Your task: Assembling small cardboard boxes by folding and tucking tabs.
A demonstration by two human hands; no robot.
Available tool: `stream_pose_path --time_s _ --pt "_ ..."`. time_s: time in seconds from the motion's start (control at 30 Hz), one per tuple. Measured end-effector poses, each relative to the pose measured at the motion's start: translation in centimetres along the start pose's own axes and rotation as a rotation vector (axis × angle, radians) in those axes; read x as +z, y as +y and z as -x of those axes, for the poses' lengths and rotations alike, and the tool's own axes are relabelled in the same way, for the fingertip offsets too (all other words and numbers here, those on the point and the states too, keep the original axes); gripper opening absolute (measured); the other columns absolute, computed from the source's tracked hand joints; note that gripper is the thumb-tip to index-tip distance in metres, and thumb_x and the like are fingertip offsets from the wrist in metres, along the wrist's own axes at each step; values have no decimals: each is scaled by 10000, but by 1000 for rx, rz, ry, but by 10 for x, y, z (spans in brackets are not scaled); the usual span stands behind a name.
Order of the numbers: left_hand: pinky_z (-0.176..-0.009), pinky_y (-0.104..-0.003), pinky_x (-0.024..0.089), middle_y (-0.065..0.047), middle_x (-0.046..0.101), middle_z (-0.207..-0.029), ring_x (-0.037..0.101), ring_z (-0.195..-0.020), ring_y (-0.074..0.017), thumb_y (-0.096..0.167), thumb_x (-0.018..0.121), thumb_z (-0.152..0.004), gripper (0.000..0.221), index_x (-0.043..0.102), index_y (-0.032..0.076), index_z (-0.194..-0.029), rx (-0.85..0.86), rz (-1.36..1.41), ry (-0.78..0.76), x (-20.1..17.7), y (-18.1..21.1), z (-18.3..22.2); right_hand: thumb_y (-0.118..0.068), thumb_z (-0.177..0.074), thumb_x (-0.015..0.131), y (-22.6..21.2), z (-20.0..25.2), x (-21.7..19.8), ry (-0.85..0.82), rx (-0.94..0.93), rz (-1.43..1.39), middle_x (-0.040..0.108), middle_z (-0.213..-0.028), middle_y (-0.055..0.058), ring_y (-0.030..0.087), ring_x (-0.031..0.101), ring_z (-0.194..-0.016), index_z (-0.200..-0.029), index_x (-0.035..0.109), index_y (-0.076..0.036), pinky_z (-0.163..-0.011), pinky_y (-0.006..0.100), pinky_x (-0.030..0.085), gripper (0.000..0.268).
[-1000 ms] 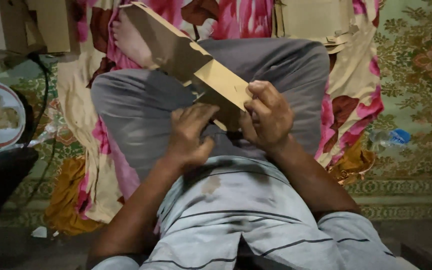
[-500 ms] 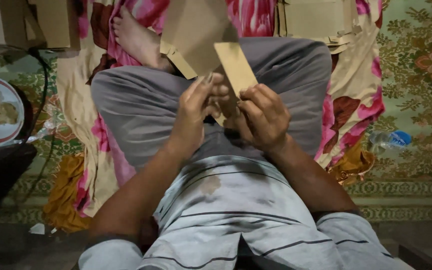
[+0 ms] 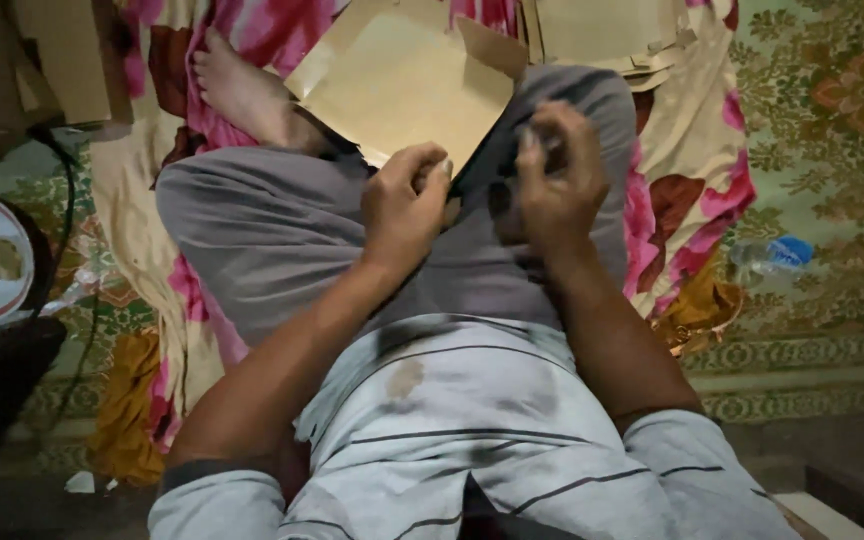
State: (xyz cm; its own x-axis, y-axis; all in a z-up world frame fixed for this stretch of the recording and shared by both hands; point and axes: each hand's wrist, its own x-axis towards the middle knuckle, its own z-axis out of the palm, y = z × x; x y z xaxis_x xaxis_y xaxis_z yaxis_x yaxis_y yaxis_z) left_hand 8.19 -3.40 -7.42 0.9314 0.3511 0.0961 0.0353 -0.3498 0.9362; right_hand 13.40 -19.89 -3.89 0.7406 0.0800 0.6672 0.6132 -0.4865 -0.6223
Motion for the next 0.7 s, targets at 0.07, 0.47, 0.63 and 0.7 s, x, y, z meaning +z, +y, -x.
stream_pose_path --time_s 0.07,0.47,0.63,0.7 --pt "-606 -345 537 -87 728 -839 682 -710 -241 120 720 -903 131 744 82 -1026 95 -49 -30 -8 14 3 -6 -985 659 8 -8 0 -53 140 -24 672 -1076 134 303 657 -940 -1166 628 -23 -766 389 541 184" --pt "-590 -367 483 -57 675 -818 626 -643 -250 117 704 -872 124 713 73 -988 160 -259 -174 -15 -15 35 -109 -864 684 45 -14 28 -376 336 178 736 -865 64 218 671 -694 -1072 689 -47 -627 350 525 217" --pt "-604 -362 504 -75 714 -870 659 -663 -251 177 706 -898 157 718 59 -1001 91 -237 -188 -17 -18 31 -25 -889 643 19 -11 26 -434 330 161 706 -829 41 171 623 -637 -1059 673 -64 -573 332 503 176" --pt "-580 -360 500 -72 729 -854 660 -636 -238 242 684 -936 173 727 76 -949 54 -219 -166 -19 -12 28 -11 -866 647 8 -8 24 -385 235 128 681 -890 91 222 598 -678 -1057 656 -17 -612 358 486 191"
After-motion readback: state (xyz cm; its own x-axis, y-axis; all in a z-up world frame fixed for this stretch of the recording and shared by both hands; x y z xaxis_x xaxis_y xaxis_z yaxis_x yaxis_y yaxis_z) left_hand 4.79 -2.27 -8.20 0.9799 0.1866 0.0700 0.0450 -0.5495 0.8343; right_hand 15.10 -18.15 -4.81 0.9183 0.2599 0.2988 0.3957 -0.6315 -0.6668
